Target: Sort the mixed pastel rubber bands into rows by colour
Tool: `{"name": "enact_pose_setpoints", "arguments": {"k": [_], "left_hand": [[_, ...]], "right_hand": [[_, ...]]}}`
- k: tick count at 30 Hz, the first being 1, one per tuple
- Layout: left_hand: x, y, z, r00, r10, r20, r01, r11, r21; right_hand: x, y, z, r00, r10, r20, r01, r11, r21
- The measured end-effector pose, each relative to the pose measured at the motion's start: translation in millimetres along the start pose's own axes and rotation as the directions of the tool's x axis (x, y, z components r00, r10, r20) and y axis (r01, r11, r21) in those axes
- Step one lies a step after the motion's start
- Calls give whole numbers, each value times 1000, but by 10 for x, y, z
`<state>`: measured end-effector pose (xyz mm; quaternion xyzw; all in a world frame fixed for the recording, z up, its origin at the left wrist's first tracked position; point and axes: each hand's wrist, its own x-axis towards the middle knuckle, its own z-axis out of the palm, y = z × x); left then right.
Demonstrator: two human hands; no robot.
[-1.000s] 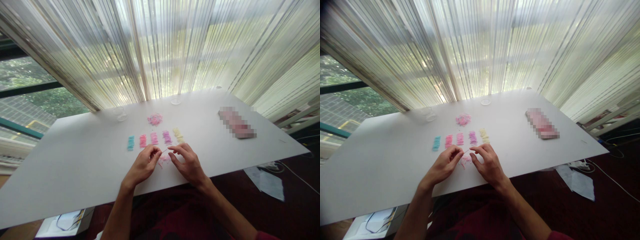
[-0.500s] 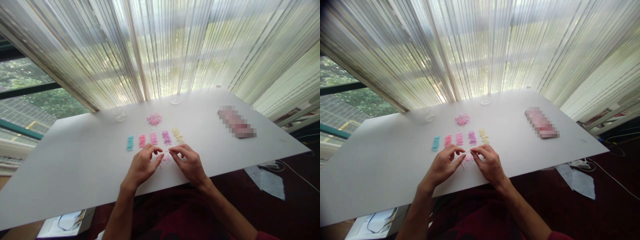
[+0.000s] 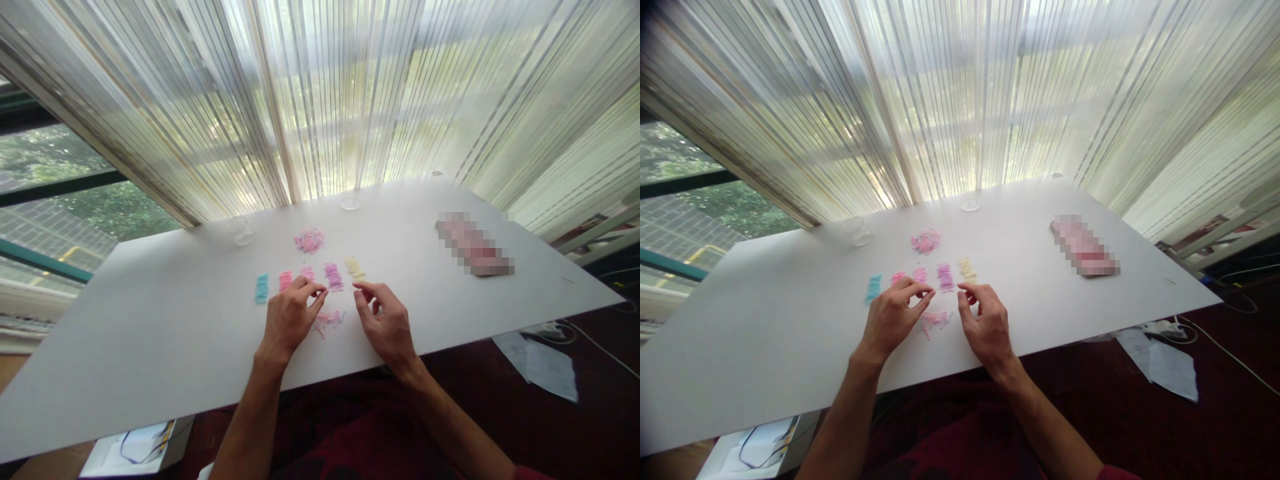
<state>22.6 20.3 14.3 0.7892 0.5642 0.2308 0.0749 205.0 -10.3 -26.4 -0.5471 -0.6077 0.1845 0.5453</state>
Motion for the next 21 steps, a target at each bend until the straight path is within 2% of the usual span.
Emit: {"name": "enact_pose_setpoints", "arguments": {"k": [3,6,11,16,21], "left_hand": [[79,68,46,995,-65,79,58,994,89],[99,119,99,984,-116,136,101,989,108],[81,130,138,978,-139,155,126,987,96],[20,40,72,986,-138,96,129,987,91],[-205,-104,-46,992,-126,-19,127,990,54]], "right_hand": [[3,19,6,1000,23,4,-22,999,-44],[-3,54,25,999,21,28,-18,996,-89],[-33,101,71,990,-54,128,79,977,-200],[-49,106,74,965,-111,236,179,941,-288],[-46,106,76,949,-133,287,228,916,-329]]}}
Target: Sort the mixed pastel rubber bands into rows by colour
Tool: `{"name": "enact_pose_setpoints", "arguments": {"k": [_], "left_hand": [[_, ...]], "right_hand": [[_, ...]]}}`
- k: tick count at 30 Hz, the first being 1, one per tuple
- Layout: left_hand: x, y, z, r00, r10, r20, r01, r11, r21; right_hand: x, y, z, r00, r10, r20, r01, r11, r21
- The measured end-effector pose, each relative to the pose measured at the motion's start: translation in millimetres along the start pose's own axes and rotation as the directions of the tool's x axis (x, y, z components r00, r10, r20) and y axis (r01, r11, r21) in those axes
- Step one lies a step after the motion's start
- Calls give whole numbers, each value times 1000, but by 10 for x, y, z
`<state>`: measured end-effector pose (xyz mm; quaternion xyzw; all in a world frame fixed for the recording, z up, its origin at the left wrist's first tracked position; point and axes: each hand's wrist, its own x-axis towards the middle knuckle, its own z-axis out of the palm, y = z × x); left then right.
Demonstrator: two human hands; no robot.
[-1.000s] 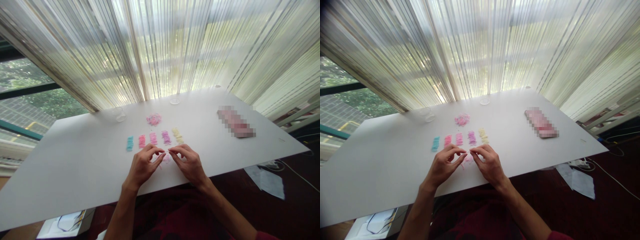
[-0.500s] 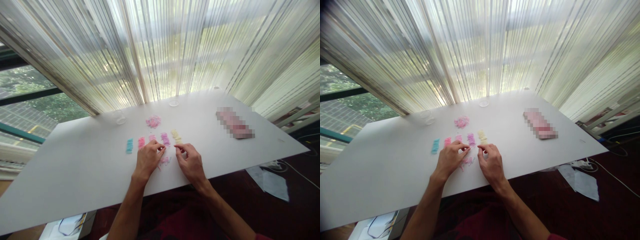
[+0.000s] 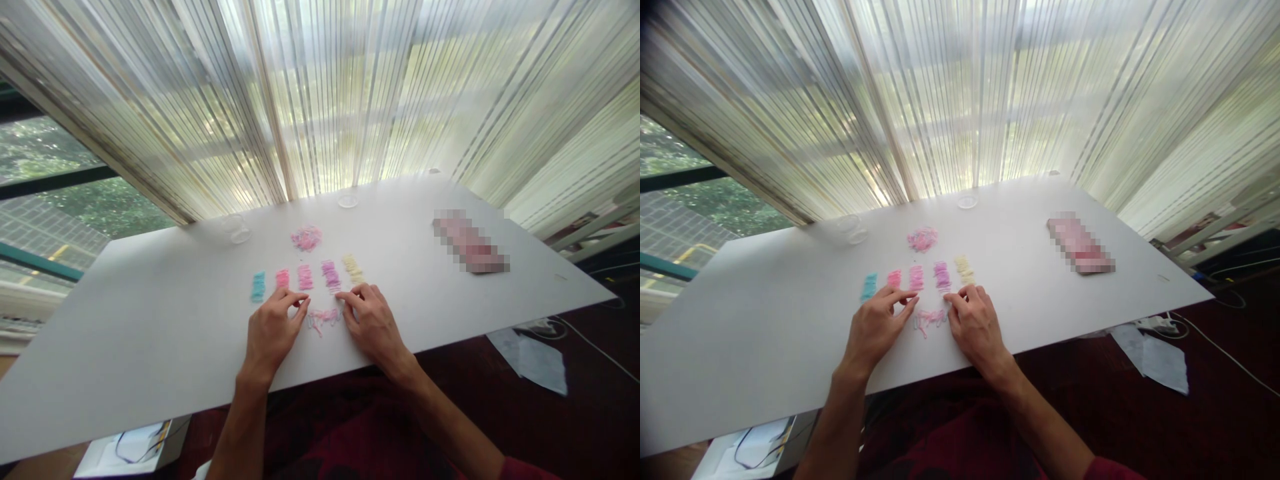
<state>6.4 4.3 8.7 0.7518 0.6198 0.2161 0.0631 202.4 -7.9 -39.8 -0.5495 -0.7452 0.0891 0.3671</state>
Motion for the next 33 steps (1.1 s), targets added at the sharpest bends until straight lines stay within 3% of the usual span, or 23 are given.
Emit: {"name": "enact_pose_setpoints", "arguments": {"k": [5,11,20,26,33], "left_hand": [[-262,-135,1,999,17,-47,-22,993,-114],[-380,-158,82,1000,-4,9,6,987,-158],[-349,-153,56,998,22,63,-18,997,-70],[-478,-73,12,995,68,69,-60,993,-104],[-568,48,125,996,85,-19,-85,996,-21]], "right_hand": [[7,-8,35,1000,2,0,-2,998,-57],[9,-15,44,1000,20,17,-19,997,-73],[4,6,-6,997,41,-59,-33,990,141],[10,6,-67,993,101,-53,-83,958,274],[-3,-49,-109,998,-31,59,14,966,259]]}}
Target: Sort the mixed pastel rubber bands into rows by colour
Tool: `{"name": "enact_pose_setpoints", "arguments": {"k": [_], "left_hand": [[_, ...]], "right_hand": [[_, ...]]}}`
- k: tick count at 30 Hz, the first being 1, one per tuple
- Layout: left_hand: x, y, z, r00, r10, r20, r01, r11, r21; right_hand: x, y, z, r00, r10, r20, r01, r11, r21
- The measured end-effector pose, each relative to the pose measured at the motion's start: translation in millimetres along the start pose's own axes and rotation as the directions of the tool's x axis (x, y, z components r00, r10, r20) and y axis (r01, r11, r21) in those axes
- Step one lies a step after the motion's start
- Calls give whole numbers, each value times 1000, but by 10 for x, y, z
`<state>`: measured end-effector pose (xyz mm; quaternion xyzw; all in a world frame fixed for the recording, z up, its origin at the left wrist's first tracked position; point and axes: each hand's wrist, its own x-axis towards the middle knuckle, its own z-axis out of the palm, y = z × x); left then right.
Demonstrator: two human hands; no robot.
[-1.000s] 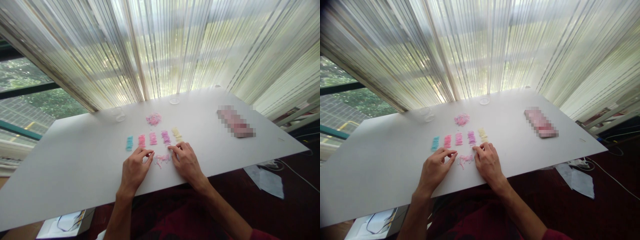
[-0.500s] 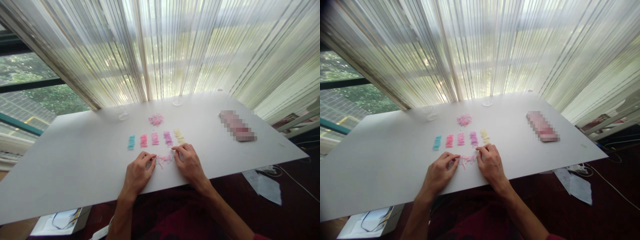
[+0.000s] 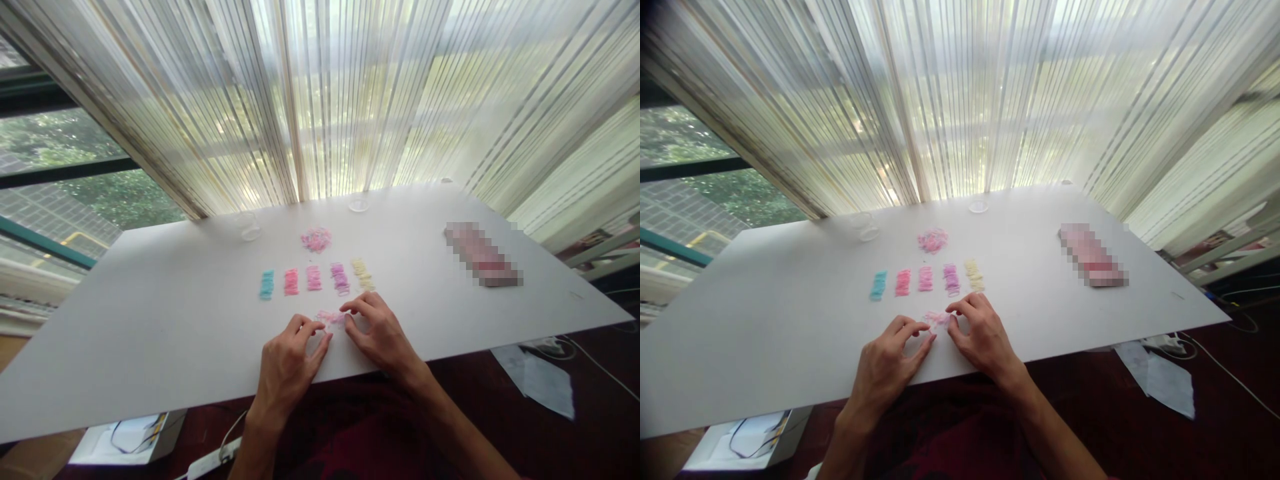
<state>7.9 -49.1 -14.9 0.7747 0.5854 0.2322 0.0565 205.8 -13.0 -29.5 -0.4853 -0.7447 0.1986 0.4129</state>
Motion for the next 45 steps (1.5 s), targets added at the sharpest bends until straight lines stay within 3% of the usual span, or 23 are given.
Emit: {"name": "enact_pose_setpoints", "arguments": {"k": [10,17,29,37,45], "left_hand": [[82,97,111,999,-36,-12,37,993,114],[109,72,78,1000,7,-6,-7,995,99],[157,96,70,998,-46,36,42,994,97],[204,123,66,993,-108,37,110,994,-29],[217,-2,30,990,-138,-41,112,918,-380]], "right_hand": [[8,10,44,994,-68,89,76,993,-88],[2,13,31,992,-66,108,73,995,-62],[12,1,35,991,-59,121,70,994,-90],[10,6,28,991,-50,122,59,996,-66],[-3,13,10,994,-66,84,65,998,8]]}}
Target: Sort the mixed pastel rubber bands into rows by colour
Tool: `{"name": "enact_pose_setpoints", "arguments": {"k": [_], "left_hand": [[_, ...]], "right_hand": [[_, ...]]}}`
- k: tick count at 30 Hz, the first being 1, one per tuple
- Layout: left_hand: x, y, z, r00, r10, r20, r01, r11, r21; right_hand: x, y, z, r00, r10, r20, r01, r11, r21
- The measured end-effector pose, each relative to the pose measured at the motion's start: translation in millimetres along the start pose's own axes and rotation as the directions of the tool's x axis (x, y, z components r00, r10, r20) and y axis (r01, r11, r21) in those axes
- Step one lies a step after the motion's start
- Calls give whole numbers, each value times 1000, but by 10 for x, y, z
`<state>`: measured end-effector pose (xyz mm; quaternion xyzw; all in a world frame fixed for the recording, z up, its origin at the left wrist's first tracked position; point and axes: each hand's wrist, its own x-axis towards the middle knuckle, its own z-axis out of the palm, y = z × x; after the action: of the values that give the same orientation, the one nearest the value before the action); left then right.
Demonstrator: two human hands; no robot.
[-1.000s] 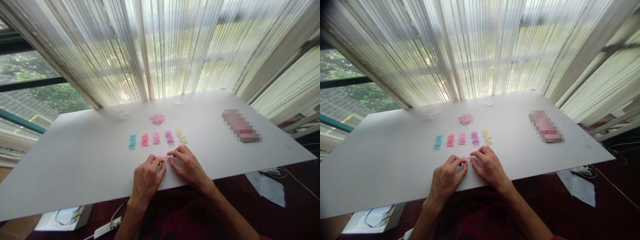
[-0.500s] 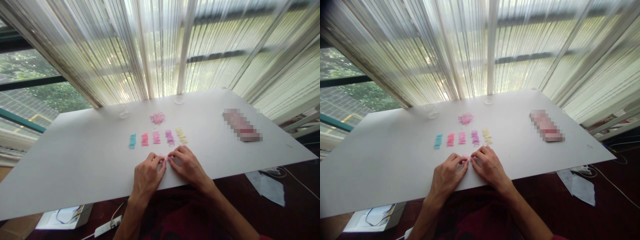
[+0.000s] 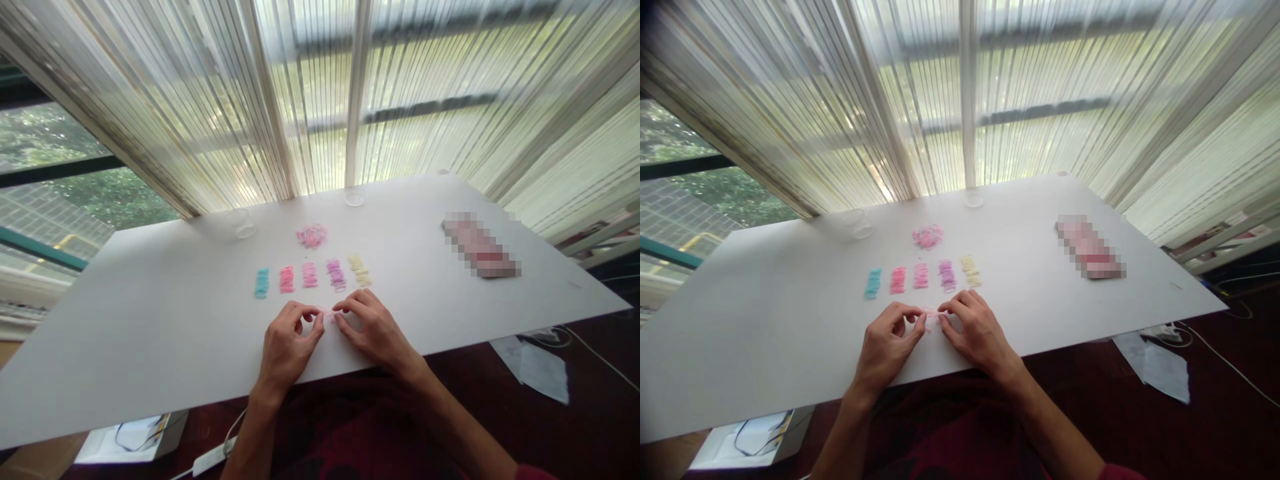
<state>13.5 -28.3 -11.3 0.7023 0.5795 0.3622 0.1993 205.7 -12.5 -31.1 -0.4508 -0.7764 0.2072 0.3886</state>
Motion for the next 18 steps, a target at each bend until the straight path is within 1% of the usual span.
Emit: {"name": "enact_pose_setpoints", "arguments": {"k": [4,11,14,18], "left_hand": [[22,-29,-7,1000,-2,-3,2,996,-89],[28,-67,-6,998,50,45,-44,990,-136],[16,-99,-38,993,90,78,-86,995,-53],[8,-125,-91,975,192,108,-207,967,147]], "right_hand": [[1,0,2,1000,-15,-14,15,1000,14],[3,13,14,997,-54,-61,55,998,14],[-3,27,29,994,-82,-78,81,997,-15],[-10,39,53,988,-132,-83,125,989,-84]]}}
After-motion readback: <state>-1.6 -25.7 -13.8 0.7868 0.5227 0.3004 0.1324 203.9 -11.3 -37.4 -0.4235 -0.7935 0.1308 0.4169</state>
